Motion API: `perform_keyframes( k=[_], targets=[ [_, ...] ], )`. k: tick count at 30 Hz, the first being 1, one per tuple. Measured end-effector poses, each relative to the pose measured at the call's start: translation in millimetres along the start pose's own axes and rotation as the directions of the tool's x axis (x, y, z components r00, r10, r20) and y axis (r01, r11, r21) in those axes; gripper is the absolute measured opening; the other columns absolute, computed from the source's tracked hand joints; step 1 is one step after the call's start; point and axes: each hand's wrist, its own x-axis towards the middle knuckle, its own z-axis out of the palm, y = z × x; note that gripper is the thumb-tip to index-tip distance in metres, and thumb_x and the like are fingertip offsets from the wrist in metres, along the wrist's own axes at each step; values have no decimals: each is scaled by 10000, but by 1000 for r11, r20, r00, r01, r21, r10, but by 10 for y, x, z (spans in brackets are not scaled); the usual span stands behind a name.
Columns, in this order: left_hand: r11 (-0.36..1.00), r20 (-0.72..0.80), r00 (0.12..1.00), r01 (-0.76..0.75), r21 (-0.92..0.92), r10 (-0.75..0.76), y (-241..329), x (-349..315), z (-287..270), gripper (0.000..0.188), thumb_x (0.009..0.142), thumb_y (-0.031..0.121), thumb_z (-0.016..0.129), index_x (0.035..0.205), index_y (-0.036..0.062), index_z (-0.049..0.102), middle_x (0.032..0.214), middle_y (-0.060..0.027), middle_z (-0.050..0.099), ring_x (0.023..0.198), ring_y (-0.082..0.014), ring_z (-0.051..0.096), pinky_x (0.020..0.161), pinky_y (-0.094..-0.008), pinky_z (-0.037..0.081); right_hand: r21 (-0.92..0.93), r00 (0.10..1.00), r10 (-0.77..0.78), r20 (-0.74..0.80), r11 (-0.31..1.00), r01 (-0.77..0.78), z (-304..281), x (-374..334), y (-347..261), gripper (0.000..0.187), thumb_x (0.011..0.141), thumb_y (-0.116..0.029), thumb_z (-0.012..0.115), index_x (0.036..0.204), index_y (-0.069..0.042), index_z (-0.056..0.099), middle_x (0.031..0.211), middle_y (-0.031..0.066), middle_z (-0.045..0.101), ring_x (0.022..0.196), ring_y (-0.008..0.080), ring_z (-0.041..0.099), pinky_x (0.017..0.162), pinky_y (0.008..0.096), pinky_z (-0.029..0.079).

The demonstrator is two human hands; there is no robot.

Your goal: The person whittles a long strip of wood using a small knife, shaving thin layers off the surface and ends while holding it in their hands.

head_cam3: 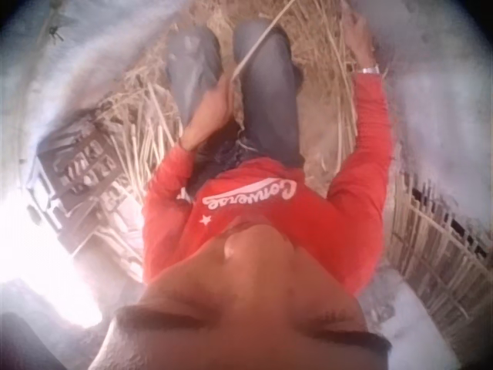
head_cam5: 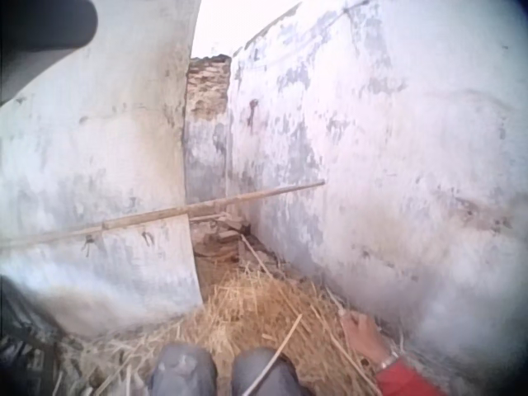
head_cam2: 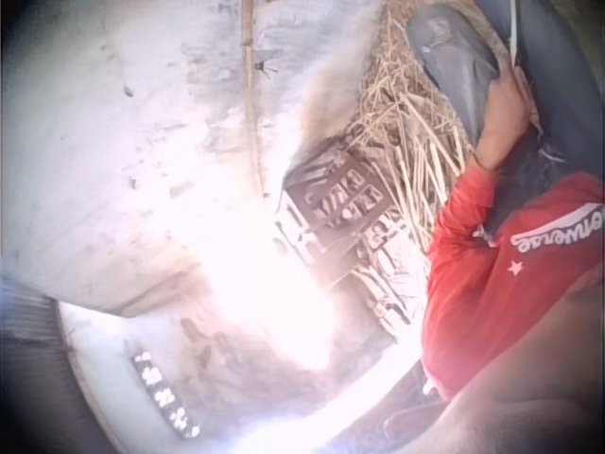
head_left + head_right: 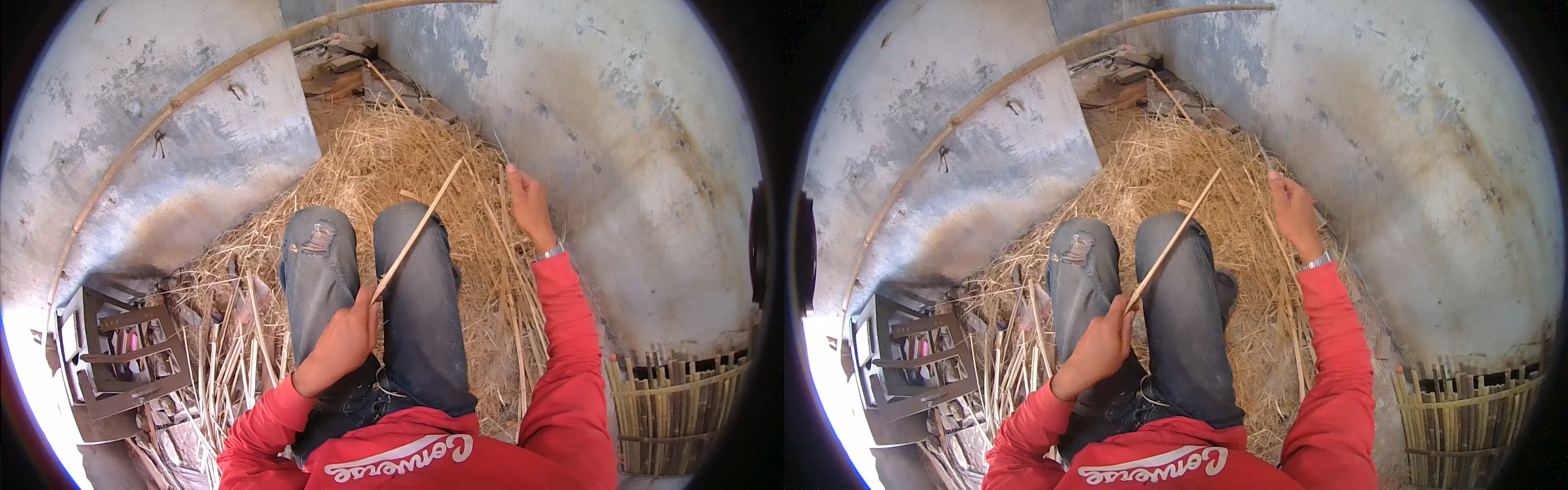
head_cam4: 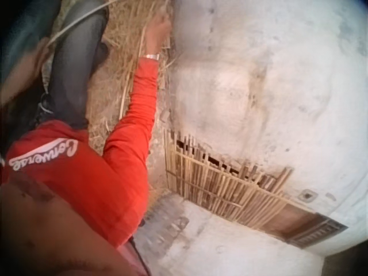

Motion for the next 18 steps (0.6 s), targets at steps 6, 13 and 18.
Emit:
perform_keyframes(
  k=[6,13,18],
  targets=[
    [993,-30,997,-77,-87,75,23,39,-30,186,1065,134,519,1190,-2,496,778,-357,628,754,-581,605,635,-641,420,264,992,-100,81,962,76,17,-373,-554,403,1101,-382,517,1120,-17,688,821,169,692,693,214,614,655,385,467],
    [995,7,998,-56,-79,57,39,91,39,186,1065,125,517,1207,7,498,782,-354,626,772,-579,600,643,-642,415,339,939,-265,-221,882,328,238,-329,-834,282,1030,-177,648,1294,-120,729,816,159,722,633,231,640,605,367,490],
    [999,-36,998,-47,-11,47,54,70,49,190,1059,128,533,1208,16,501,768,-350,624,743,-576,598,630,-650,408,73,914,-341,-221,928,364,335,-213,-781,354,989,-123,669,1339,-142,711,763,181,658,609,295,615,577,402,471]
  ],
)
